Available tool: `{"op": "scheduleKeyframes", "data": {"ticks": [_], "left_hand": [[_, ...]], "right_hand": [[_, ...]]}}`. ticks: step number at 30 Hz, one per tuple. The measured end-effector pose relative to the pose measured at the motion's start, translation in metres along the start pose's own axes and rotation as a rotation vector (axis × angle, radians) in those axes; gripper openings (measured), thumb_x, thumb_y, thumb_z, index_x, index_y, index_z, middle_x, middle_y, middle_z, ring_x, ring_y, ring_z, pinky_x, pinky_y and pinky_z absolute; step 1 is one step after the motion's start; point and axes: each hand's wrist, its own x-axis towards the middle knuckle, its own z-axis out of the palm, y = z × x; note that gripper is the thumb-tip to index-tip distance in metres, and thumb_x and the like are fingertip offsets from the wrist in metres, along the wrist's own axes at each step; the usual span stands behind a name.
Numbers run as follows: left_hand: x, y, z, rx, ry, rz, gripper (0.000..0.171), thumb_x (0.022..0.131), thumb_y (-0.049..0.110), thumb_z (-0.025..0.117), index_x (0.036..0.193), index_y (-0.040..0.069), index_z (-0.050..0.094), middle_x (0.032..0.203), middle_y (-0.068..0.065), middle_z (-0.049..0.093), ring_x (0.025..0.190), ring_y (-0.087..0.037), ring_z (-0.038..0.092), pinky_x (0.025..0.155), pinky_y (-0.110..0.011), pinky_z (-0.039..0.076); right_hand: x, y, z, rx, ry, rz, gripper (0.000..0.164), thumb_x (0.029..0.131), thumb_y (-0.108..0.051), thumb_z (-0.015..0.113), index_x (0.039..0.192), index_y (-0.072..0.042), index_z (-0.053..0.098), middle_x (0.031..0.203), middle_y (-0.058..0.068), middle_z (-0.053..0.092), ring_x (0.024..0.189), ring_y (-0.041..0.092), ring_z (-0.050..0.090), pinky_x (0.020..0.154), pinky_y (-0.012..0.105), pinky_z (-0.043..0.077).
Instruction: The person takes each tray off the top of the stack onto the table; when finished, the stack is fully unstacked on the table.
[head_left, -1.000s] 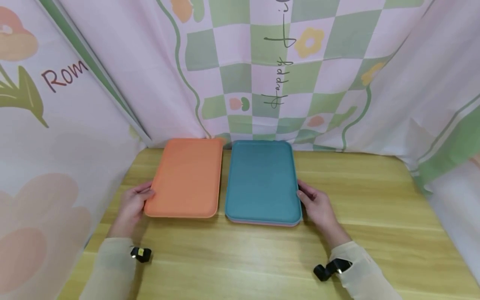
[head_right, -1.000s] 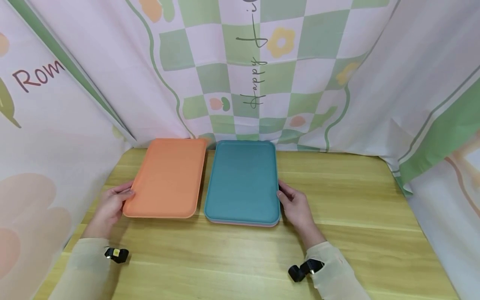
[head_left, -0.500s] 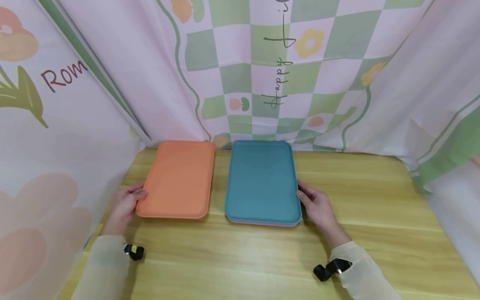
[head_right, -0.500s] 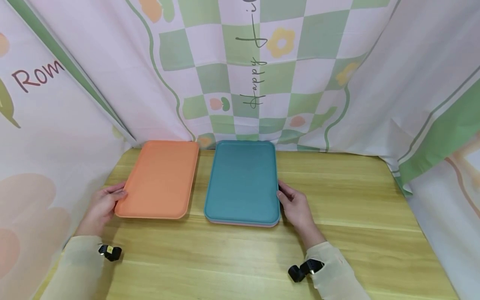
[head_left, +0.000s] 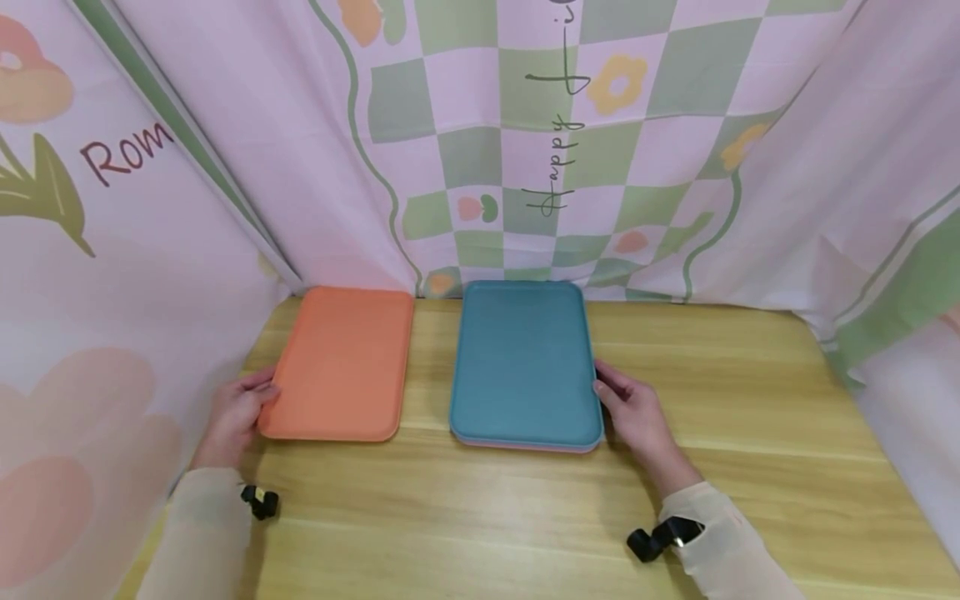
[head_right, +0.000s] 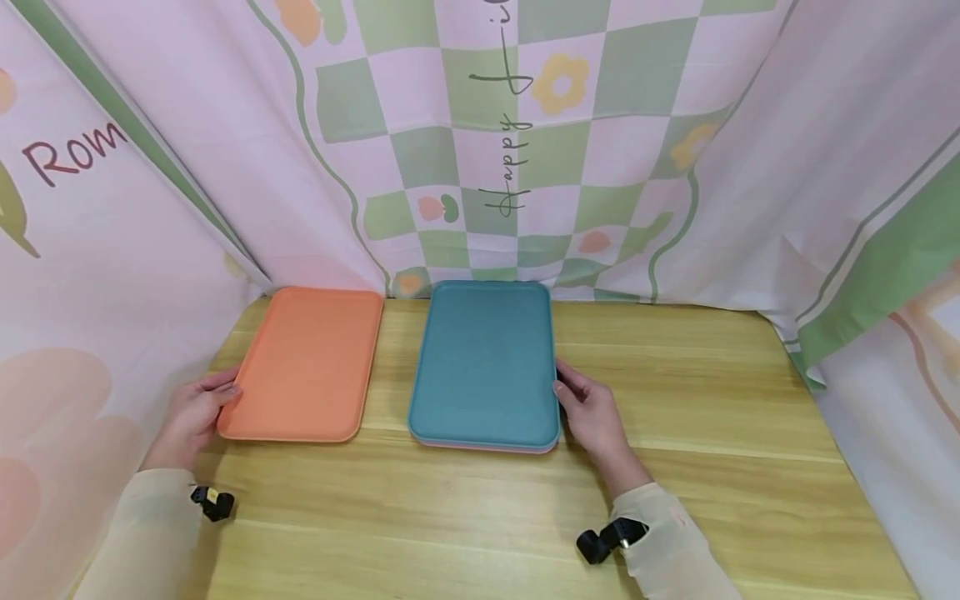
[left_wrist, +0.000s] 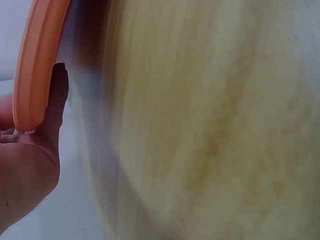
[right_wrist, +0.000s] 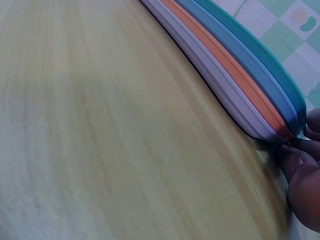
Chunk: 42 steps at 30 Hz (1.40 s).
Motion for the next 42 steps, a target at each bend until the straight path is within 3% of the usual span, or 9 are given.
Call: {"op": "scheduleKeyframes", "data": {"ticks": [6, 11, 16, 19, 21, 26, 29, 34, 42], "left_hand": [[0.006, -0.007, 0.001, 0.063, 0.032, 0.018, 0.058, 0.104, -0.004, 0.061, 0.158, -0.014, 0.042, 0.085, 0.025, 0.071, 0.082, 0.013, 0.064, 0.075, -0.011, 0.057], [0.010, -0.012, 0.009, 0.070, 0.171, 0.053, 0.049, 0.099, -0.008, 0.062, 0.148, -0.013, 0.057, 0.082, 0.021, 0.072, 0.078, 0.012, 0.065, 0.071, -0.010, 0.056], [0.012, -0.013, 0.015, 0.121, 0.275, 0.027, 0.047, 0.100, -0.004, 0.067, 0.147, -0.003, 0.064, 0.086, 0.025, 0.071, 0.078, 0.015, 0.062, 0.070, -0.008, 0.054], [0.012, -0.012, 0.015, 0.159, 0.292, -0.013, 0.049, 0.101, 0.001, 0.069, 0.149, 0.003, 0.064, 0.102, 0.021, 0.076, 0.080, 0.016, 0.061, 0.071, -0.007, 0.052], [0.011, -0.010, 0.015, 0.185, 0.289, -0.031, 0.049, 0.101, 0.005, 0.069, 0.150, 0.005, 0.064, 0.119, 0.012, 0.078, 0.083, 0.015, 0.062, 0.070, -0.009, 0.052], [0.015, -0.007, 0.013, 0.254, 0.276, -0.039, 0.048, 0.101, 0.009, 0.071, 0.149, 0.007, 0.066, 0.145, -0.007, 0.071, 0.089, 0.010, 0.065, 0.071, -0.009, 0.052], [0.018, -0.005, 0.011, 0.269, 0.261, -0.017, 0.047, 0.100, 0.006, 0.072, 0.146, 0.001, 0.067, 0.133, -0.006, 0.078, 0.087, 0.010, 0.067, 0.071, -0.008, 0.053], [0.018, -0.003, 0.007, 0.284, 0.228, 0.016, 0.046, 0.098, 0.002, 0.072, 0.143, -0.005, 0.066, 0.103, 0.009, 0.080, 0.079, 0.014, 0.065, 0.070, -0.008, 0.053], [0.021, -0.002, 0.007, 0.294, 0.228, 0.041, 0.045, 0.094, -0.003, 0.070, 0.139, -0.010, 0.067, 0.092, 0.010, 0.081, 0.070, 0.016, 0.062, 0.068, -0.007, 0.054]], "right_hand": [[-0.001, 0.000, -0.001, 0.013, -0.009, 0.017, 0.051, 0.114, -0.025, 0.056, 0.161, -0.005, 0.049, 0.165, 0.017, 0.049, 0.156, 0.033, 0.044, 0.098, -0.002, 0.040], [-0.001, 0.002, -0.002, 0.018, -0.007, 0.019, 0.052, 0.114, -0.027, 0.057, 0.161, -0.007, 0.050, 0.166, 0.016, 0.050, 0.156, 0.032, 0.045, 0.099, -0.001, 0.041], [-0.001, 0.003, -0.002, 0.014, -0.009, 0.020, 0.052, 0.114, -0.029, 0.057, 0.162, -0.008, 0.050, 0.165, 0.016, 0.050, 0.155, 0.031, 0.045, 0.098, -0.001, 0.041], [-0.001, 0.003, -0.002, 0.024, -0.006, 0.020, 0.052, 0.114, -0.028, 0.057, 0.161, -0.007, 0.050, 0.165, 0.016, 0.050, 0.155, 0.032, 0.045, 0.098, -0.002, 0.041], [-0.001, 0.003, -0.001, 0.035, -0.001, 0.020, 0.052, 0.114, -0.027, 0.057, 0.161, -0.006, 0.050, 0.165, 0.016, 0.051, 0.155, 0.031, 0.045, 0.097, -0.002, 0.041], [-0.002, 0.001, -0.001, 0.042, 0.002, 0.021, 0.052, 0.114, -0.026, 0.058, 0.161, -0.005, 0.050, 0.165, 0.016, 0.051, 0.155, 0.031, 0.045, 0.097, -0.002, 0.041], [-0.002, 0.000, -0.001, 0.036, 0.005, 0.020, 0.052, 0.114, -0.026, 0.058, 0.160, -0.005, 0.050, 0.164, 0.017, 0.051, 0.155, 0.032, 0.046, 0.097, -0.002, 0.041], [-0.001, 0.001, 0.000, 0.025, 0.013, 0.014, 0.050, 0.114, -0.025, 0.058, 0.160, -0.005, 0.051, 0.163, 0.018, 0.052, 0.154, 0.032, 0.047, 0.096, -0.003, 0.041], [-0.001, 0.002, 0.000, 0.028, 0.010, 0.015, 0.050, 0.114, -0.023, 0.057, 0.160, -0.004, 0.051, 0.163, 0.018, 0.052, 0.154, 0.032, 0.046, 0.097, -0.002, 0.041]]}}
